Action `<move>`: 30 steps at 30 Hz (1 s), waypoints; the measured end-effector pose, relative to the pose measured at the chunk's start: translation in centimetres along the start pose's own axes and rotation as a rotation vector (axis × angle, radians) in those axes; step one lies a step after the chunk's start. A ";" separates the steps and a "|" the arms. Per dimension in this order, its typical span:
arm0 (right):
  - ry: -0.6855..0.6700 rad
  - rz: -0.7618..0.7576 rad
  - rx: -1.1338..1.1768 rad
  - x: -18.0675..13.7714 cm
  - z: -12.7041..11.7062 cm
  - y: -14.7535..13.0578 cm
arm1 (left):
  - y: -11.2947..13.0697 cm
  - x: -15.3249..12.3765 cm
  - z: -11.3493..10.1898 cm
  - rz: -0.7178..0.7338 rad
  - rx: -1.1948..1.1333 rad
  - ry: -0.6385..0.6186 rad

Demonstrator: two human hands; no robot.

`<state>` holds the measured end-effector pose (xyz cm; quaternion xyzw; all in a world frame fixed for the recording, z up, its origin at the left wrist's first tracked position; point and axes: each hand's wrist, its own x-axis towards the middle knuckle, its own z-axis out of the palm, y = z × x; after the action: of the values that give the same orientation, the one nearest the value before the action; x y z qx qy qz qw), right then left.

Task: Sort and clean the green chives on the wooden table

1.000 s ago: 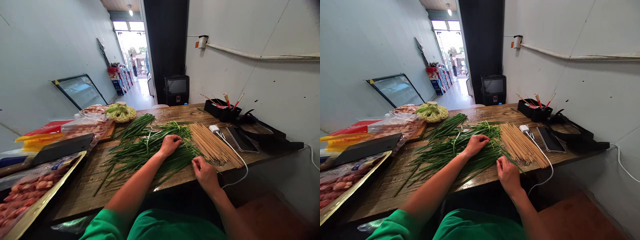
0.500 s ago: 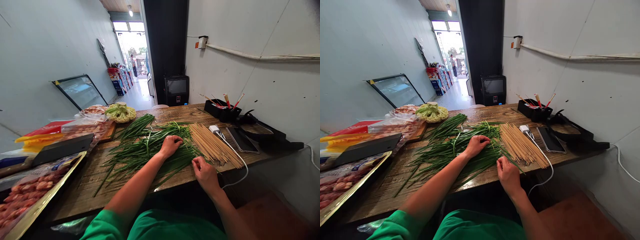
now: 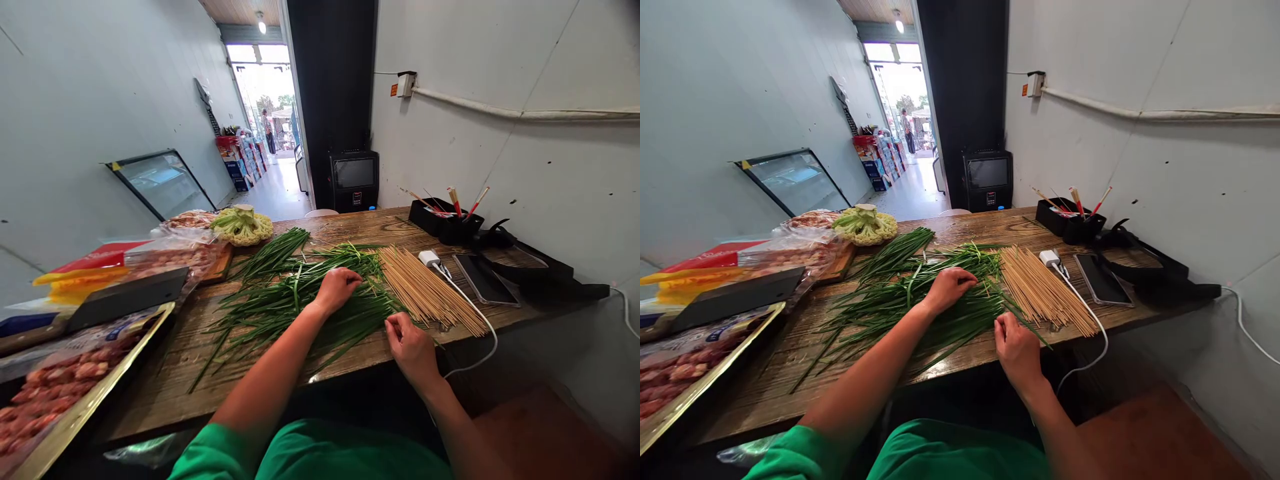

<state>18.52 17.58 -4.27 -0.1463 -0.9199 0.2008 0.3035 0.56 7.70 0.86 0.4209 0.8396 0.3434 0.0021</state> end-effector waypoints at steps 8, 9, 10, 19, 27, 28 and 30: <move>0.024 -0.011 -0.010 0.2 -0.1 -0.1 | 0.2 -0.4 2.1 -0.002 0.234 -0.117; 0.026 -0.012 -0.013 0.2 -0.1 -0.1 | 0.2 -0.5 2.0 0.002 0.236 -0.122; 0.028 -0.014 -0.015 0.2 -0.1 -0.1 | 0.3 -0.5 2.0 0.004 0.234 -0.120; 0.018 -0.016 0.007 0.1 -0.3 -0.1 | 0.3 0.1 1.3 -0.113 0.085 0.078; 0.006 0.003 0.042 0.1 -0.3 -0.2 | 0.3 -0.2 1.7 -0.051 0.145 0.027; 0.003 0.005 0.046 0.1 -0.3 -0.2 | 0.4 -0.2 1.7 -0.048 0.134 0.019; -0.001 0.012 0.050 0.1 -0.3 -0.2 | 0.5 -0.2 1.7 -0.034 0.098 0.004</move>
<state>18.63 17.53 -3.89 -0.1440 -0.9138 0.2254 0.3056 1.52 8.68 -0.21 0.4055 0.8625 0.3024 -0.0142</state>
